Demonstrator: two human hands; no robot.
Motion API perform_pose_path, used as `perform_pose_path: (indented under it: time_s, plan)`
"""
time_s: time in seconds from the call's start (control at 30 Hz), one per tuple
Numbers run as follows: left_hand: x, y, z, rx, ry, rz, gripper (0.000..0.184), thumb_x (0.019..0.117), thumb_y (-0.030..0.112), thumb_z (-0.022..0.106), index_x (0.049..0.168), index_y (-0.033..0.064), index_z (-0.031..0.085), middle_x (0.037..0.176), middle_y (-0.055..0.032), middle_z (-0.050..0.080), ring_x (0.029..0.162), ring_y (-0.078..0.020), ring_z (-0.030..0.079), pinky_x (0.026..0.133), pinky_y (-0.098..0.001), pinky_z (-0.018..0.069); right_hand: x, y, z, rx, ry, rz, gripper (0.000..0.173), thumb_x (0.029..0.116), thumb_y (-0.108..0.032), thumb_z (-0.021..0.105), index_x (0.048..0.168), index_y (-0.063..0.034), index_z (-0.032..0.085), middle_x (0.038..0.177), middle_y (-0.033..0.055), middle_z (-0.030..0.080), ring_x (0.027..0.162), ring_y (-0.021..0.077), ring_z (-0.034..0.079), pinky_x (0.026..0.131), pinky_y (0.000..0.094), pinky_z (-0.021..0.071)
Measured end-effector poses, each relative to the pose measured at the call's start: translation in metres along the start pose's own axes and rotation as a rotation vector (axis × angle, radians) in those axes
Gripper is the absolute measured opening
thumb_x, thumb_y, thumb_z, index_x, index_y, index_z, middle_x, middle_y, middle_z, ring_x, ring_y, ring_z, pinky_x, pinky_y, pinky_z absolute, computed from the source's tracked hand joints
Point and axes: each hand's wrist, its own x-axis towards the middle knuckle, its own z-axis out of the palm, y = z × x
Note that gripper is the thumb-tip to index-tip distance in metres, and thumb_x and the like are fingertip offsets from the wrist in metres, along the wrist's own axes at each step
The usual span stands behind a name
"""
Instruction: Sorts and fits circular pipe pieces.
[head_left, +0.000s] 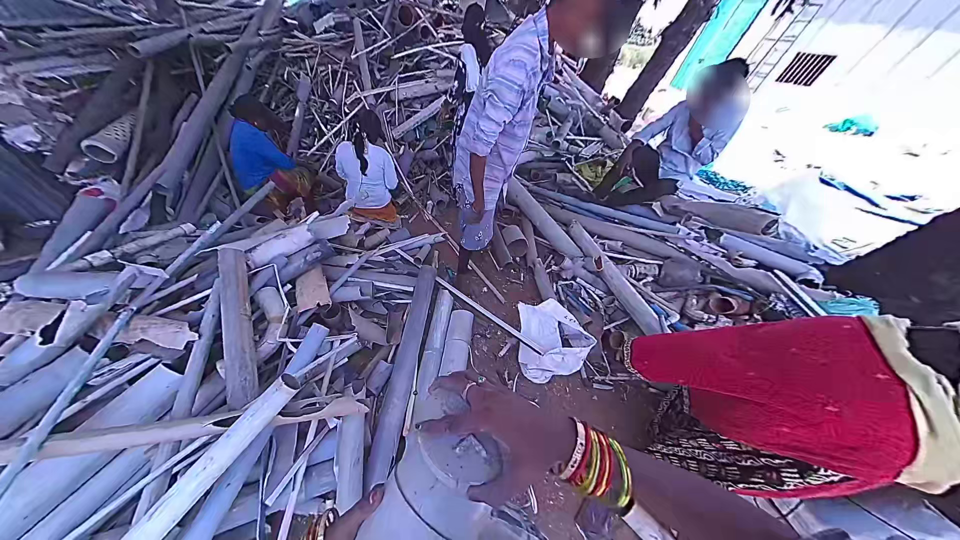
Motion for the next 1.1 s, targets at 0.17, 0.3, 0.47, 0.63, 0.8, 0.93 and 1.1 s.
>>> perform_pose_path:
  time_s: [0.17,0.3,0.47,0.63,0.8,0.93,1.1]
  plan:
    - [-0.021,0.052,0.041,0.190,0.220,-0.020,0.033,0.1068,0.013,0.032,0.127,-0.0064,0.050,0.104,0.0032,0.066,0.098,0.0070,0.060,0.090,-0.0134,0.0477,0.021,0.000,-0.037,0.039,-0.346,-0.156,0.081,0.0655,-0.031,0.089,0.142,-0.0176,0.064,0.154,0.0354,0.039,0.144,0.0560,0.033,0.112,0.0703,0.0313]
    - [-0.020,0.043,0.029,0.395,0.216,-0.106,0.046,0.1085,0.029,0.030,0.139,-0.0028,0.045,0.126,-0.0028,0.062,0.112,0.0006,0.059,0.096,-0.0171,0.0473,0.047,-0.045,-0.067,-0.164,-0.657,0.180,0.099,0.0776,-0.050,0.085,0.161,-0.0220,0.038,0.160,0.0387,0.025,0.138,0.0595,0.039,0.097,0.0704,0.0430]
    - [-0.015,0.028,0.015,0.277,0.090,-0.026,0.072,0.0962,0.051,0.043,0.142,-0.0052,0.042,0.132,-0.0038,0.059,0.119,0.0003,0.055,0.103,-0.0229,0.0437,0.076,-0.077,-0.058,-0.377,-0.891,0.549,0.108,0.0843,-0.058,0.077,0.166,-0.0214,0.016,0.146,0.0408,0.039,0.122,0.0567,0.052,0.090,0.0655,0.0471]
    - [-0.008,0.041,0.011,0.458,-0.096,-0.038,0.060,0.1073,0.032,0.031,0.149,-0.0109,0.035,0.154,-0.0249,0.039,0.145,-0.0242,0.036,0.120,-0.0385,0.0251,0.066,-0.066,-0.055,-0.389,-0.789,0.384,0.106,0.0701,-0.042,0.091,0.157,-0.0122,0.040,0.143,0.0399,0.045,0.118,0.0566,0.056,0.090,0.0656,0.0490]
    - [-0.005,0.040,0.006,0.436,-0.179,-0.004,0.054,0.1108,0.030,0.030,0.146,-0.0096,0.041,0.148,-0.0266,0.046,0.139,-0.0287,0.043,0.117,-0.0431,0.0289,0.063,-0.040,-0.062,-0.623,-0.781,-0.390,0.073,0.0640,-0.045,0.087,0.132,-0.0334,0.064,0.136,0.0332,0.056,0.123,0.0490,0.059,0.094,0.0563,0.0544]
    - [-0.008,0.036,0.001,0.365,-0.203,0.000,0.057,0.1112,0.035,0.027,0.147,-0.0069,0.041,0.147,-0.0261,0.047,0.139,-0.0290,0.044,0.117,-0.0448,0.0294,0.065,-0.058,-0.060,-0.758,-0.810,-0.373,0.064,0.0766,-0.043,0.083,0.137,-0.0426,0.062,0.143,0.0306,0.053,0.132,0.0531,0.053,0.098,0.0710,0.0467]
    - [-0.012,0.036,-0.001,0.348,-0.163,-0.041,0.059,0.1111,0.039,0.027,0.145,-0.0063,0.044,0.143,-0.0260,0.050,0.134,-0.0292,0.048,0.114,-0.0465,0.0325,0.086,-0.093,-0.044,-0.469,-0.756,0.610,0.124,0.0641,-0.049,0.092,0.163,-0.0117,0.027,0.159,0.0323,0.033,0.131,0.0496,0.052,0.098,0.0607,0.0499]
